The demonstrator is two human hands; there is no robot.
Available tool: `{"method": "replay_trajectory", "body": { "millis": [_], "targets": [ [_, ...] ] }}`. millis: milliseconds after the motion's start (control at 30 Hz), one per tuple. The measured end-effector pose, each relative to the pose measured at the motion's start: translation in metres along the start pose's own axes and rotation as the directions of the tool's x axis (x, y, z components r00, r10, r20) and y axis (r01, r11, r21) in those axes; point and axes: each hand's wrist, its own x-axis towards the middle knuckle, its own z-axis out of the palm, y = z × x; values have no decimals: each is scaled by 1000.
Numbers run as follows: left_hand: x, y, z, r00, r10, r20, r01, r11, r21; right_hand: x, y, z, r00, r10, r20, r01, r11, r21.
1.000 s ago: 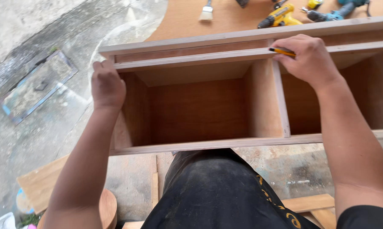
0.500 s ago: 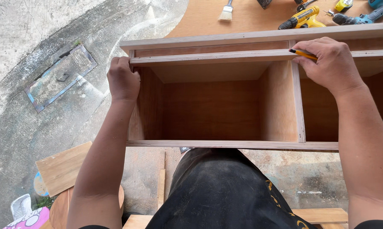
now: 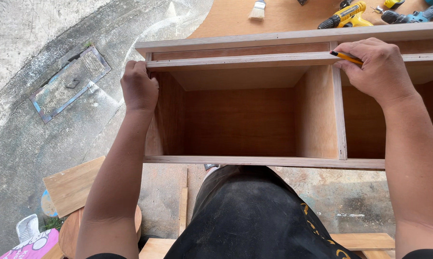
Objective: The person uses a jigsaw to cut a wooden strip, then fits the strip into a wooden cabinet frame. They mark the wood with a pencil and use a speed square to draw a straight line for further cutting.
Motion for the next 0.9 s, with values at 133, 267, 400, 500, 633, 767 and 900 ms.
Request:
{"method": "replay_trajectory", "body": {
  "millis": [133,267,400,500,633,767,900],
  "targets": [
    [0,3,-3,1000,0,1,0,1000,2,1,-3,-2,1000,1,3,-1,1000,17],
    [1,1,-3,1000,-4,-5,4,1000,-8,4,-4,-3,1000,14,-3,-14,1000,20],
    [1,-2,-1,1000,22,-15,-22,1000,-1,7,-7,-4,1000,1,-27,0,999,46],
    [1,-6,-1,999,37,-11,-37,999,-3,8,-9,-4,999,26,-22,-24,997,71],
    [7,21,-29,998,59,23,-59,998,7,12,-14,-6,997,71,-5,-70,992,101],
    [11,103,-72,969,-76,237,82,997,-15,13,-17,-6,998,65,-9,-64,992,113],
    [13,191,-60,869,492,50,-476,860,-182,14,-18,-2,997,73,-11,-71,990,123]
  ]
}}
